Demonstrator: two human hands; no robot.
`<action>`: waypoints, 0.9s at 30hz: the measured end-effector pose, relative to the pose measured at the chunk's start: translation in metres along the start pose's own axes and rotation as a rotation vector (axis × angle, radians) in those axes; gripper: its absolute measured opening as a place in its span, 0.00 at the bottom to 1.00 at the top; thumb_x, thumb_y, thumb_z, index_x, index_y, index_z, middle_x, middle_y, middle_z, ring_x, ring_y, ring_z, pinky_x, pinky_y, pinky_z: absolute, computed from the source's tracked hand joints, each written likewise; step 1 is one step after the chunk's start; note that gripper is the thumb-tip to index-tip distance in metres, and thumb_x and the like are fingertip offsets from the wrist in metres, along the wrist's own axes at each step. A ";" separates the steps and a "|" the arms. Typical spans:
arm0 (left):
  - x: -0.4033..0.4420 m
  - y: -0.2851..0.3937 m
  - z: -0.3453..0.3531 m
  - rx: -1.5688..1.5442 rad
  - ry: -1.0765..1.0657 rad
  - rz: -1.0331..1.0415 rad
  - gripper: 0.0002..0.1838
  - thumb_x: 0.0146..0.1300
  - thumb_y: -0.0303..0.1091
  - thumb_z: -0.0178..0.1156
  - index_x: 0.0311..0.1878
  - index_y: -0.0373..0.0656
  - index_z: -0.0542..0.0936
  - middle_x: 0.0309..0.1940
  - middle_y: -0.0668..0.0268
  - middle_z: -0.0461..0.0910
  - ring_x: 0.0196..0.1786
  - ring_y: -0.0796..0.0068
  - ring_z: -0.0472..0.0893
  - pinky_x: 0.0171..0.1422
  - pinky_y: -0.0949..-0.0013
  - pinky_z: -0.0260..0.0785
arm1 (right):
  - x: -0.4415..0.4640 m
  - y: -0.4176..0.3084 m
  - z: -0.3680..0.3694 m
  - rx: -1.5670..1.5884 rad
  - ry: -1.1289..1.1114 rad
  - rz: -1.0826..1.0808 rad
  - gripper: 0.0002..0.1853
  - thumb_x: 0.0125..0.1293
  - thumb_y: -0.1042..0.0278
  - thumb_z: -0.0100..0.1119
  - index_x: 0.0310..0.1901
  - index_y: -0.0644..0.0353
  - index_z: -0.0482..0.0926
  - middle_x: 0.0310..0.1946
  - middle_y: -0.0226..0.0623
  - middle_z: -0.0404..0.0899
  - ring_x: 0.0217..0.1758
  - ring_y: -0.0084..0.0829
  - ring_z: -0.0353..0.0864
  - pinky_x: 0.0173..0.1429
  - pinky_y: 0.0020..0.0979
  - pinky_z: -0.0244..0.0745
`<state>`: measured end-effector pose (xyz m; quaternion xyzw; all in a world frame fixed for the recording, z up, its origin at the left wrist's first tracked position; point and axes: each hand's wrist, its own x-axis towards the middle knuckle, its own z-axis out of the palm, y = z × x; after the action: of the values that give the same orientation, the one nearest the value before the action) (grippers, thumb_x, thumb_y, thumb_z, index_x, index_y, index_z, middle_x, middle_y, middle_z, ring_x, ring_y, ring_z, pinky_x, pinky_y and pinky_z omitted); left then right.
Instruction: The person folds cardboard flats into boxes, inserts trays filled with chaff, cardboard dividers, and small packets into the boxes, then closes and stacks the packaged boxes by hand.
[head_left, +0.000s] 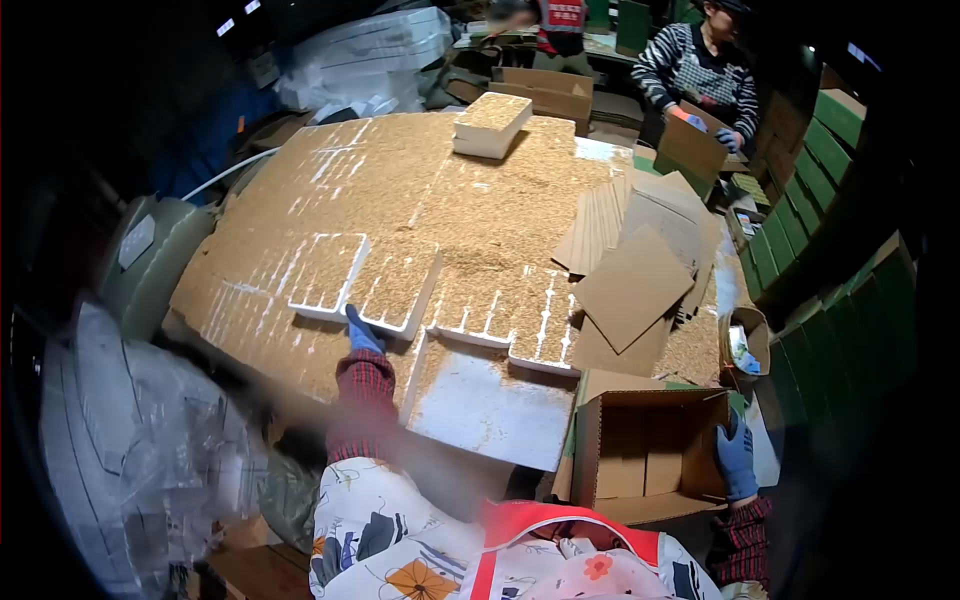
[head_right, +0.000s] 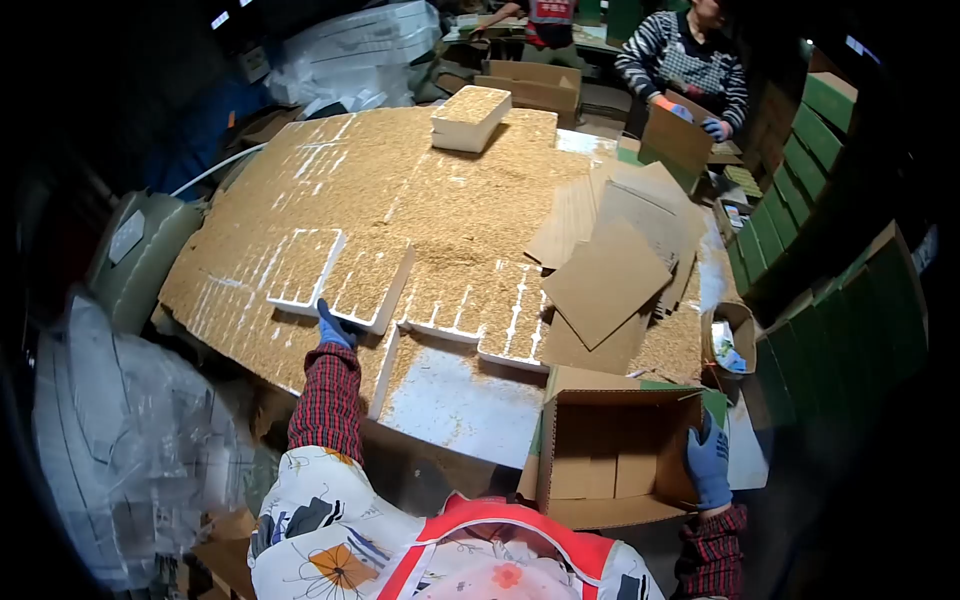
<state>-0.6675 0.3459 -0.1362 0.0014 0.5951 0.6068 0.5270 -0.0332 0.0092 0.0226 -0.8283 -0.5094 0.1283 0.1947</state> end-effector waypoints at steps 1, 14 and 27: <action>-0.021 0.005 0.004 -0.008 -0.022 -0.039 0.52 0.51 0.81 0.44 0.70 0.51 0.62 0.65 0.64 0.68 0.63 0.63 0.68 0.66 0.53 0.58 | -0.002 0.000 0.000 -0.001 0.018 0.028 0.24 0.62 0.66 0.54 0.58 0.68 0.71 0.50 0.56 0.77 0.53 0.53 0.75 0.57 0.45 0.69; 0.012 -0.048 0.013 0.918 -0.206 0.320 0.34 0.62 0.56 0.49 0.67 0.46 0.66 0.53 0.63 0.77 0.55 0.63 0.76 0.69 0.49 0.56 | -0.003 0.003 0.012 0.229 0.077 -0.106 0.26 0.62 0.66 0.54 0.62 0.65 0.69 0.59 0.52 0.71 0.63 0.48 0.69 0.66 0.37 0.63; -0.295 -0.013 0.041 0.313 -1.135 -0.124 0.26 0.68 0.44 0.50 0.64 0.38 0.67 0.59 0.55 0.73 0.60 0.58 0.74 0.65 0.56 0.66 | 0.012 -0.019 -0.030 0.318 -0.128 -0.126 0.23 0.72 0.49 0.47 0.52 0.63 0.77 0.46 0.44 0.80 0.49 0.37 0.79 0.55 0.33 0.72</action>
<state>-0.5022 0.1827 0.0505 0.3687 0.3014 0.3841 0.7910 -0.0303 0.0220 0.0574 -0.7436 -0.5451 0.2473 0.2980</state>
